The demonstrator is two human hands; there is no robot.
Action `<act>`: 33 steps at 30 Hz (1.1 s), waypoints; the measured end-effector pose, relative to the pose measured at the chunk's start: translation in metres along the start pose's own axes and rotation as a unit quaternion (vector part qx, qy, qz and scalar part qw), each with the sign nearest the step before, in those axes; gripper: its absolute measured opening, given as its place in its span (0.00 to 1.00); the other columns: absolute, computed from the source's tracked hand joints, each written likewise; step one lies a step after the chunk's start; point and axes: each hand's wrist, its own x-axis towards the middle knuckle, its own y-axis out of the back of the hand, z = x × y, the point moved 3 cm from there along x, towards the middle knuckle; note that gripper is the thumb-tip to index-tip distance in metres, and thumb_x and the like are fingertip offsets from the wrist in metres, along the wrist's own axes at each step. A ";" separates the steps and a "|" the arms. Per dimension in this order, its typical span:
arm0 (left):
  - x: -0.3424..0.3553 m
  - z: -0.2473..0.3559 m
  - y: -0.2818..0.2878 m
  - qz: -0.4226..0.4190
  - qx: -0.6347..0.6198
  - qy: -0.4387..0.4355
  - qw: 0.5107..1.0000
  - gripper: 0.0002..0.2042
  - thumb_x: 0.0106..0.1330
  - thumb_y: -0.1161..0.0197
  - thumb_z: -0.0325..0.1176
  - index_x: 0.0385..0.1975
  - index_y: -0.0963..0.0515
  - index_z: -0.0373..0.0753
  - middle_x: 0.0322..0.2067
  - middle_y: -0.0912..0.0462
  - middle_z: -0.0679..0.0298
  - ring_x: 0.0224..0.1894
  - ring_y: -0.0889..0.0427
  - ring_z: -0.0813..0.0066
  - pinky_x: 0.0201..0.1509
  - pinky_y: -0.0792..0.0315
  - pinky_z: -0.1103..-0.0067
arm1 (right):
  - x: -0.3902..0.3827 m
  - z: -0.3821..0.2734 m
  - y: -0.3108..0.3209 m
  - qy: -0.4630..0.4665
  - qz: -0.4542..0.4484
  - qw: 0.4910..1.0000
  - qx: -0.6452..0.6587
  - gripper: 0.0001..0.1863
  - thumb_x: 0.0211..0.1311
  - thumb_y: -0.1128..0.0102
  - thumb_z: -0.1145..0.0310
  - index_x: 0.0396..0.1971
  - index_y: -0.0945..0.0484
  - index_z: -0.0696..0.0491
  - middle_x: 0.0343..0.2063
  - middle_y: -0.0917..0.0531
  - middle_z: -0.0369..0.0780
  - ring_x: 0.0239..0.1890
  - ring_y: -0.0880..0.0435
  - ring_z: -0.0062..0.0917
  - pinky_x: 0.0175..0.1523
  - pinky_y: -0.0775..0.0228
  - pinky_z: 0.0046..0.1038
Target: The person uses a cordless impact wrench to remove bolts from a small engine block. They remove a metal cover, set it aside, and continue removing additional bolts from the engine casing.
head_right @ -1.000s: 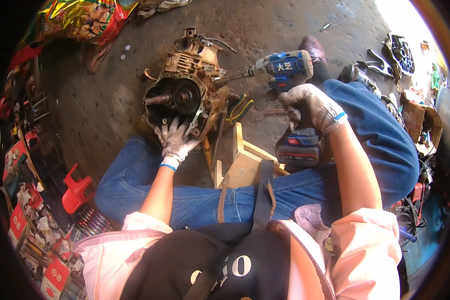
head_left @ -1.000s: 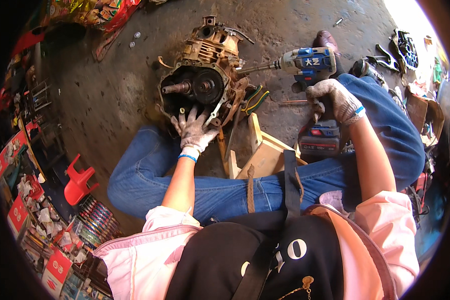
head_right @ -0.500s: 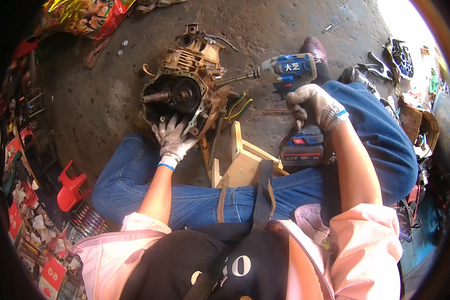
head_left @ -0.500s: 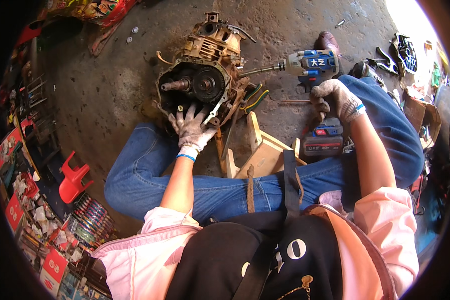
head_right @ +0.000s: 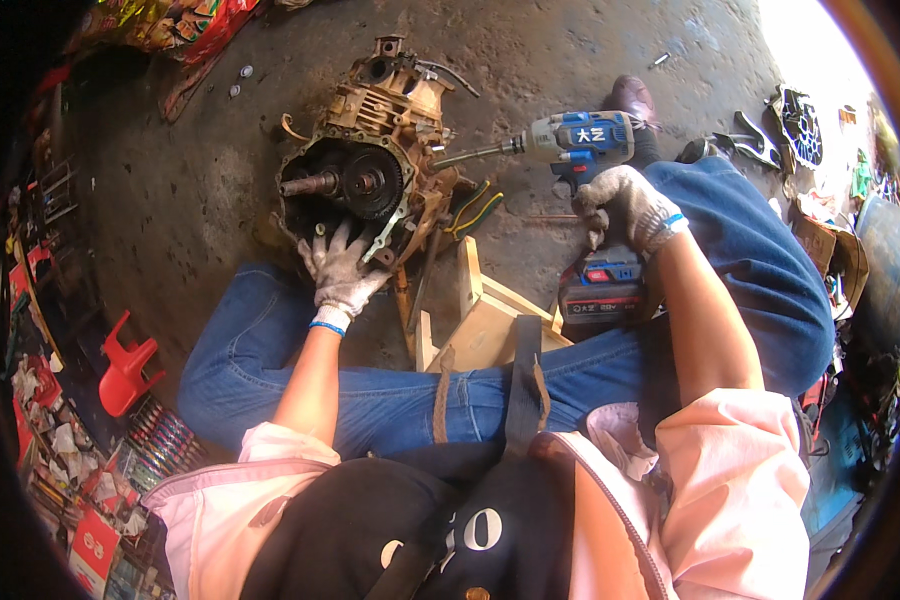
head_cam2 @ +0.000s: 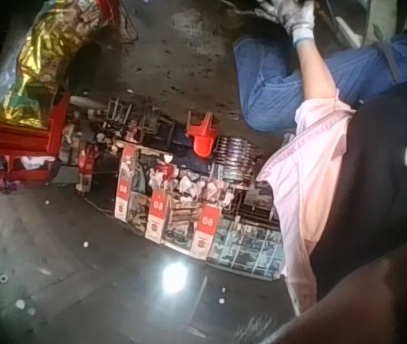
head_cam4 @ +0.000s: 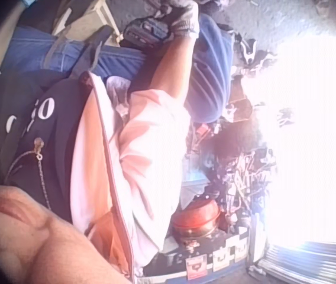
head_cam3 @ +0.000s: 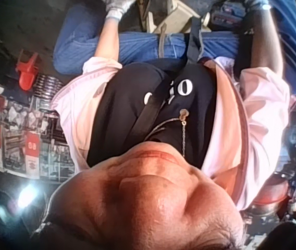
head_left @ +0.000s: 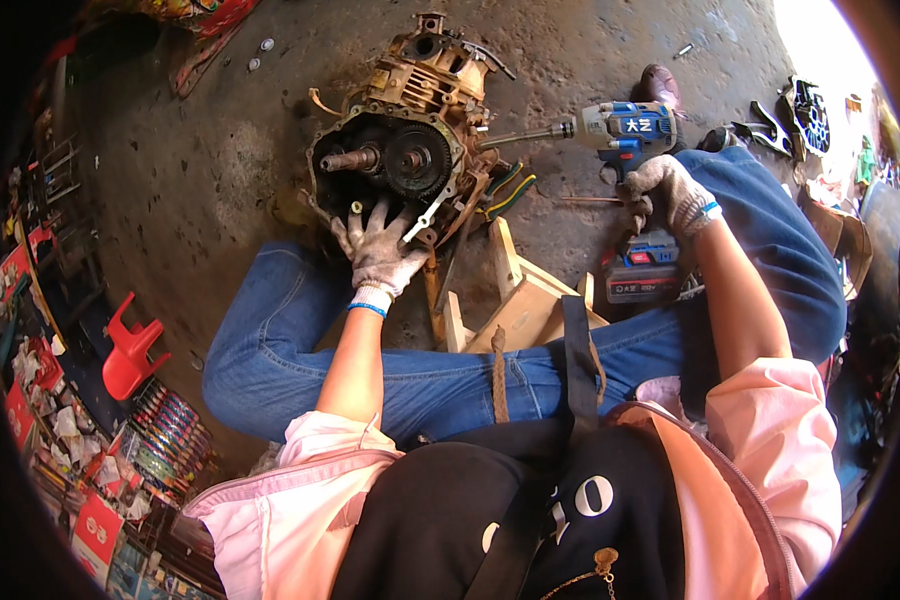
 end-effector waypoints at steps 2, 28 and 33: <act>0.000 0.000 0.000 0.008 -0.001 -0.002 1.000 0.34 0.46 0.26 0.54 0.60 0.21 0.68 0.71 0.35 0.66 0.75 0.50 0.44 0.79 0.70 0.42 | 0.003 0.002 0.001 0.003 -0.010 1.000 -0.010 0.09 0.52 0.30 0.71 0.23 0.20 0.60 0.15 0.24 0.40 0.13 0.23 0.31 0.22 0.25 0.31; 0.018 -0.038 -0.012 0.013 -0.013 -0.005 1.000 0.25 0.50 0.28 0.46 0.53 0.15 0.62 0.69 0.30 0.75 0.76 0.49 0.52 0.81 0.67 0.50 | -0.023 -0.002 0.006 0.045 -0.032 0.997 -0.056 0.14 0.62 0.37 0.66 0.17 0.26 0.51 0.15 0.26 0.34 0.15 0.24 0.24 0.24 0.25 0.28; 0.018 -0.041 -0.018 0.004 -0.030 0.018 0.999 0.26 0.49 0.27 0.40 0.53 0.15 0.58 0.70 0.32 0.74 0.76 0.48 0.47 0.81 0.59 0.53 | -0.015 0.017 0.004 -0.016 -0.058 0.997 -0.041 0.13 0.60 0.37 0.67 0.17 0.26 0.51 0.15 0.27 0.35 0.14 0.25 0.23 0.24 0.25 0.28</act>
